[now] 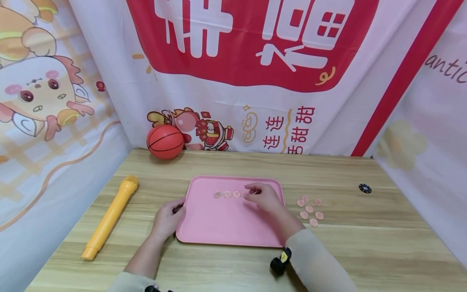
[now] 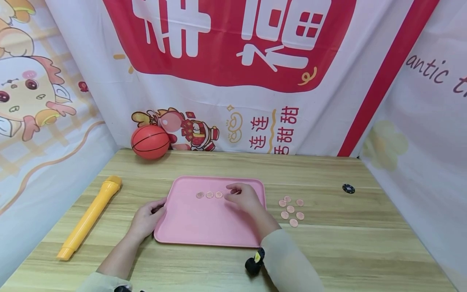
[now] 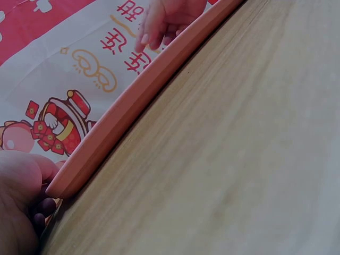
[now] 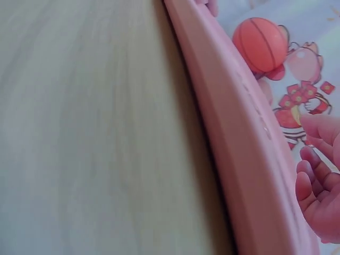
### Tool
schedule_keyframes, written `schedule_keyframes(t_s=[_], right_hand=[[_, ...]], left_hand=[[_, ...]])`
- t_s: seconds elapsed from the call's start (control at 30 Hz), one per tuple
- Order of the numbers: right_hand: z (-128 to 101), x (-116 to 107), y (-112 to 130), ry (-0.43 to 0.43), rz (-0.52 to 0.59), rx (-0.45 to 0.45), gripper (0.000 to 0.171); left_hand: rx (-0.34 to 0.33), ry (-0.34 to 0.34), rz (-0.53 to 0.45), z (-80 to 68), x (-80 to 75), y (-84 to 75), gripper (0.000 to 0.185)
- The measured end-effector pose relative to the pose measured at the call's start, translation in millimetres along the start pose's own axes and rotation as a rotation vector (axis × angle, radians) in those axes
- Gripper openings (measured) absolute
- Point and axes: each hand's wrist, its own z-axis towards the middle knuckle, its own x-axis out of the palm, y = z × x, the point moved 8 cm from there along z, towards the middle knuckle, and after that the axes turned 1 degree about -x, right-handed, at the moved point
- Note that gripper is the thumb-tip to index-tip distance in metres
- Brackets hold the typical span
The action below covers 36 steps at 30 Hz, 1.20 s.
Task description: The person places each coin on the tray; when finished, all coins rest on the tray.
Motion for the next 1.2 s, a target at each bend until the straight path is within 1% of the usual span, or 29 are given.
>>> schedule_keyframes(t_s=[0.07, 0.17, 0.27, 0.33, 0.37, 0.5, 0.57, 0.6, 0.67, 0.83, 0.97, 1.03, 1.1, 1.17, 1.2], right_hand=[[-4.6, -11.3, -1.6, -0.017, -0.007, -0.013, 0.035], [-11.2, -28.5, -7.8, -0.044, -0.017, 0.0, 0.036], [-17.7, -43.2, -19.1, -0.056, 0.0, 0.058, 0.038], [-22.1, -51.2, -26.3, -0.048, 0.046, 0.094, 0.041], [-24.2, -55.9, -28.3, -0.049, 0.043, 0.097, 0.041], [-31.8, -75.7, -31.3, -0.076, -0.004, 0.043, 0.042], [-35.6, -85.3, -32.1, -0.1, -0.059, 0.005, 0.041], [-37.6, -88.9, -34.0, -0.105, -0.051, 0.002, 0.041], [-42.2, -95.1, -39.7, -0.109, -0.008, 0.023, 0.042], [-56.1, -107.8, -55.1, -0.104, 0.183, 0.119, 0.048], [-68.4, -119.2, -66.7, -0.097, 0.272, 0.182, 0.053], [-73.7, -125.8, -73.5, -0.094, 0.277, 0.216, 0.055], [-77.6, -133.7, -78.4, -0.091, 0.23, 0.231, 0.057], [-80.2, -142.6, -82.1, -0.091, 0.153, 0.223, 0.057], [-81.6, -147.4, -83.9, -0.095, 0.094, 0.22, 0.056]], left_hand=[[0.001, 0.0, -0.001, 0.1, 0.2, 0.0, 0.034], [0.001, -0.004, -0.001, -0.3, 0.1, -0.1, 0.035], [0.002, -0.012, 0.006, -0.9, -0.6, 0.2, 0.035], [0.0, -0.014, 0.008, -1.4, -0.8, 0.4, 0.035], [0.0, -0.015, 0.009, -1.7, -0.9, 0.1, 0.035], [-0.003, -0.004, 0.002, -1.9, -0.2, 0.3, 0.034], [-0.005, 0.0, 0.003, -1.8, 0.0, 0.6, 0.035], [-0.007, 0.001, 0.004, -1.7, 0.1, 0.9, 0.035], [-0.009, 0.001, 0.006, -1.7, 0.2, 1.2, 0.035], [-0.006, 0.002, 0.001, -1.7, 0.8, 0.5, 0.035], [-0.003, 0.004, 0.004, -1.7, 1.0, -0.2, 0.035], [-0.005, 0.003, 0.003, -1.5, 0.9, -0.1, 0.035], [-0.007, 0.003, 0.002, -1.2, 0.8, 0.1, 0.035], [-0.009, 0.001, 0.0, -0.9, 0.7, 0.2, 0.035], [-0.008, 0.001, -0.001, -0.8, 0.6, 0.0, 0.035]])
